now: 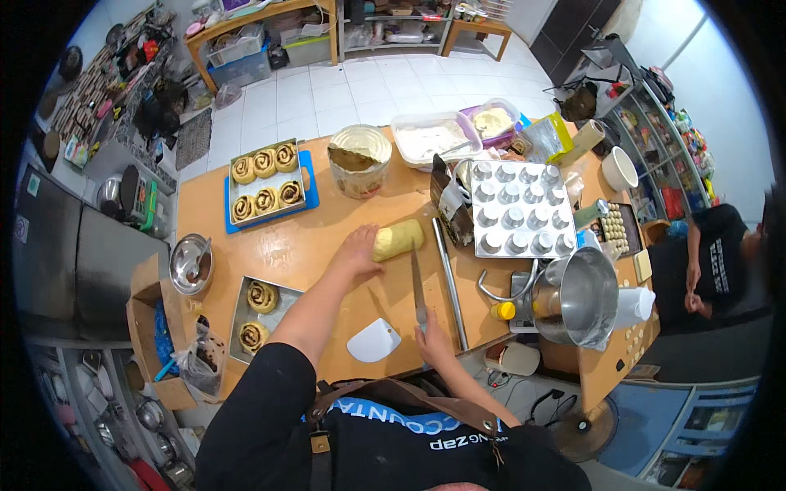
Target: The person cuts pieces from a roll of dough using a knife and places the individual rolls into a square baking pan.
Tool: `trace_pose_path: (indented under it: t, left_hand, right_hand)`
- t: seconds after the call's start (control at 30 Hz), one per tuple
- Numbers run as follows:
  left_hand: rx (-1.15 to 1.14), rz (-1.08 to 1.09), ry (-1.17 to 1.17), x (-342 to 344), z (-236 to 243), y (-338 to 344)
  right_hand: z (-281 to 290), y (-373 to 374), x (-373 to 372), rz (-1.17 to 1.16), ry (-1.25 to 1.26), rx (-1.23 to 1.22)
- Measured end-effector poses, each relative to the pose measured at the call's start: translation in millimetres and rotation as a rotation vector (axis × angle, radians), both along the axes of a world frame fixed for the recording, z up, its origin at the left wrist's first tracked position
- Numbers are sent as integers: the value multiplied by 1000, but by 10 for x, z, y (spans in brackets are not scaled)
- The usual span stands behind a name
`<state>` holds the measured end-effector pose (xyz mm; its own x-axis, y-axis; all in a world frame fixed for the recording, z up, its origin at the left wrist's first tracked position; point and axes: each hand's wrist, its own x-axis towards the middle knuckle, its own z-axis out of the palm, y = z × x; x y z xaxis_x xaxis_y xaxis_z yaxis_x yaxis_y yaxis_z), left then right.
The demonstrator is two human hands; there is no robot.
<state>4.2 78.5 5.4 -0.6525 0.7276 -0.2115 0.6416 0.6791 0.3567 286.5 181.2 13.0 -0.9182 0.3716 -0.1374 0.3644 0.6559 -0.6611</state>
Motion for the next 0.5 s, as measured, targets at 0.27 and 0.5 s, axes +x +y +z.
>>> trace_pose_path:
  t: [0.27,0.5]
  left_hand:
    - [182,202,87,-16,-129,-118]
    - [197,146,-113,-99,-98,-303]
  right_hand:
    - [393,97,-962,122,-70,9]
    - [322,39,-1107,151,-277,118]
